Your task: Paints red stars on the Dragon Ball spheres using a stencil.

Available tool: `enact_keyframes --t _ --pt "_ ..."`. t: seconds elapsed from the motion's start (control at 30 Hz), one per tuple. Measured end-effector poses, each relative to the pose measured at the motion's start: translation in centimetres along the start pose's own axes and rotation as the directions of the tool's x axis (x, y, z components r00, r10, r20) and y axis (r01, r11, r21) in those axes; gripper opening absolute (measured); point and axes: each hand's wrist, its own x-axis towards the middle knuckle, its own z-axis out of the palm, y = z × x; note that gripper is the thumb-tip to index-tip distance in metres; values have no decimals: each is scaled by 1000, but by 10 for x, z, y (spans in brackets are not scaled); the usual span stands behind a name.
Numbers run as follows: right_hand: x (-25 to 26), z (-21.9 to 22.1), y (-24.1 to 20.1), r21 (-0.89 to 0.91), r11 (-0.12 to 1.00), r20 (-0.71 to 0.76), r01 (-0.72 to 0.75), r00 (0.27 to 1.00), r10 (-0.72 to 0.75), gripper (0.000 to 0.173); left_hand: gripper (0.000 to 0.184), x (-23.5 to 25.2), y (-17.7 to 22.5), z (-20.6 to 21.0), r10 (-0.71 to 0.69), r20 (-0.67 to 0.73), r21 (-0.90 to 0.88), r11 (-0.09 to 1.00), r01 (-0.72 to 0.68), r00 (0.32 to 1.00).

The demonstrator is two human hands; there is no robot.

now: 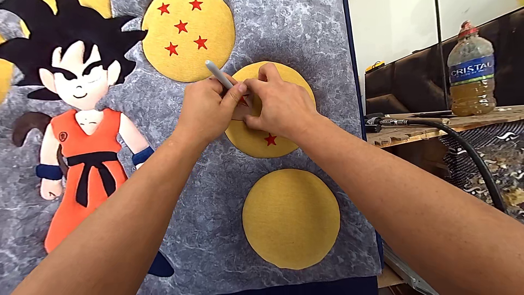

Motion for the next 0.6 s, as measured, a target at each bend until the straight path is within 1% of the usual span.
enact_keyframes --t 0.07,0.17,0.3,0.43,0.53,0.6 --pt "0 0 -1 1 1000 5 3 1000 -3 64 32 -1 0 0 -24 -31 -1 1000 24 999" --pt "1 0 -1 -4 1000 11 2 1000 -2 65 29 1 -2 -6 -11 42 -22 1000 12 999" --pt "1 0 -1 -10 1000 13 -2 1000 2 66 33 2 -1 -1 -50 -28 -25 998 49 998" --pt "1 0 0 -4 1000 6 -6 1000 6 65 29 -2 -3 0 4 12 -63 998 -3 1000" --pt "1 0 0 -7 1000 9 2 1000 -2 64 32 -3 -1 2 -22 -43 -32 999 21 999" --pt "1 0 -1 -9 1000 14 0 1000 0 65 30 -3 -1 1 -6 -8 -34 999 5 1000"
